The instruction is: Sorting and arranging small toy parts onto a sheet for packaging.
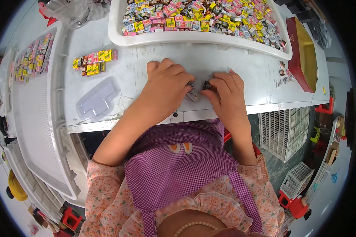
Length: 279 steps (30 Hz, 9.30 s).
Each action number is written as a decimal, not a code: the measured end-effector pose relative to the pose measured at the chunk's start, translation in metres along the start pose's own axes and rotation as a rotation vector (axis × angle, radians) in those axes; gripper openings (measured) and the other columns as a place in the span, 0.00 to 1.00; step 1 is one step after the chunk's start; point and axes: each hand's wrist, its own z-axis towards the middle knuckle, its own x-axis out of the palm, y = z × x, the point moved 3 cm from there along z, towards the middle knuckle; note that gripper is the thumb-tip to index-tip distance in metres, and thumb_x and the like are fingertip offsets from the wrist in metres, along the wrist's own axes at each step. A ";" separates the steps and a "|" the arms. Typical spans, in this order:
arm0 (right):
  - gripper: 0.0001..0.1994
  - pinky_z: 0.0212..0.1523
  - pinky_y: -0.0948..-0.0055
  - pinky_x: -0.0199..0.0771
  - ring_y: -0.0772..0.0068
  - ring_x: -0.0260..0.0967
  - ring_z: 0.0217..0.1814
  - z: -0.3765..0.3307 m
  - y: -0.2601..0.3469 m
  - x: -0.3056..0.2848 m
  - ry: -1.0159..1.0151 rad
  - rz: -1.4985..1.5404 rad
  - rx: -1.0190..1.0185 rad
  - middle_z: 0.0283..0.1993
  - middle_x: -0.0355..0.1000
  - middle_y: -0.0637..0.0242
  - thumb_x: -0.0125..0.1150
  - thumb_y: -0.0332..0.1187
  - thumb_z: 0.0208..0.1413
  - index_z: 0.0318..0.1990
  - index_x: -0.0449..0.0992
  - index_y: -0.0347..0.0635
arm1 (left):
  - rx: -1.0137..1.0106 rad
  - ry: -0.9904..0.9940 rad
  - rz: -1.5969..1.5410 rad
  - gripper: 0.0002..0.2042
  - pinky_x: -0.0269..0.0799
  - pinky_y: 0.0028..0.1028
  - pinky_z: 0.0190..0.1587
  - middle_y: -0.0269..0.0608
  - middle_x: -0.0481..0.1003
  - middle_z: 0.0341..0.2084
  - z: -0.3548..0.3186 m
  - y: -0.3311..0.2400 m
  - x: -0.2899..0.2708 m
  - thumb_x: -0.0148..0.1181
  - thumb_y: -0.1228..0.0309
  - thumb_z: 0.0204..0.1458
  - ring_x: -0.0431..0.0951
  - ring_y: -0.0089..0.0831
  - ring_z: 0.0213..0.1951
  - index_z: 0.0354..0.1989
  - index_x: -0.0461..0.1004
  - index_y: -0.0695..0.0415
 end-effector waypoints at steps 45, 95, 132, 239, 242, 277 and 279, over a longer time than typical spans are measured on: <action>0.09 0.52 0.63 0.61 0.55 0.65 0.49 -0.012 0.006 0.003 -0.096 0.091 0.140 0.47 0.71 0.59 0.64 0.22 0.45 0.36 0.76 0.38 | 0.068 0.019 -0.005 0.07 0.54 0.34 0.50 0.30 0.72 0.35 -0.013 -0.008 0.000 0.62 0.73 0.45 0.68 0.32 0.44 0.34 0.78 0.51; 0.09 0.36 0.62 0.68 0.55 0.70 0.33 0.160 -0.070 -0.023 0.330 0.017 0.108 0.29 0.73 0.56 0.66 0.31 0.47 0.32 0.76 0.34 | 0.018 0.218 0.261 0.09 0.65 0.44 0.46 0.38 0.77 0.33 0.130 0.052 -0.053 0.63 0.70 0.46 0.75 0.41 0.42 0.37 0.76 0.51; 0.08 0.42 0.78 0.67 0.75 0.67 0.42 0.019 0.008 0.008 -0.105 0.632 0.384 0.38 0.71 0.68 0.62 0.22 0.51 0.39 0.79 0.42 | -0.290 -0.141 -0.340 0.04 0.70 0.29 0.31 0.43 0.76 0.26 0.006 0.017 -0.017 0.60 0.78 0.47 0.76 0.36 0.29 0.31 0.77 0.62; 0.05 0.29 0.81 0.64 0.84 0.62 0.27 0.140 -0.095 -0.023 -0.280 0.710 0.260 0.28 0.68 0.73 0.54 0.30 0.58 0.35 0.73 0.38 | 0.032 0.296 -0.022 0.08 0.70 0.39 0.41 0.53 0.75 0.33 0.134 0.051 -0.045 0.59 0.75 0.44 0.75 0.49 0.39 0.34 0.73 0.60; 0.11 0.43 0.79 0.68 0.79 0.70 0.39 0.142 -0.109 -0.016 -0.232 0.843 0.368 0.34 0.73 0.72 0.56 0.33 0.58 0.44 0.75 0.38 | 0.083 0.289 -0.038 0.10 0.70 0.32 0.36 0.42 0.75 0.26 0.133 0.062 -0.035 0.62 0.74 0.47 0.74 0.35 0.31 0.39 0.74 0.58; 0.08 0.47 0.81 0.66 0.83 0.68 0.41 0.093 -0.036 -0.041 -0.177 0.678 0.155 0.40 0.72 0.73 0.56 0.23 0.56 0.43 0.76 0.36 | -0.425 0.020 -0.660 0.11 0.56 0.14 0.25 0.22 0.66 0.21 0.006 0.022 -0.054 0.63 0.74 0.49 0.59 0.11 0.22 0.42 0.74 0.58; 0.09 0.43 0.80 0.68 0.82 0.68 0.39 0.070 -0.027 -0.039 -0.131 0.660 0.182 0.38 0.73 0.71 0.57 0.21 0.54 0.42 0.77 0.36 | -0.447 -0.067 -0.674 0.14 0.59 0.16 0.25 0.25 0.67 0.21 -0.003 0.019 -0.039 0.62 0.75 0.48 0.59 0.13 0.21 0.45 0.74 0.57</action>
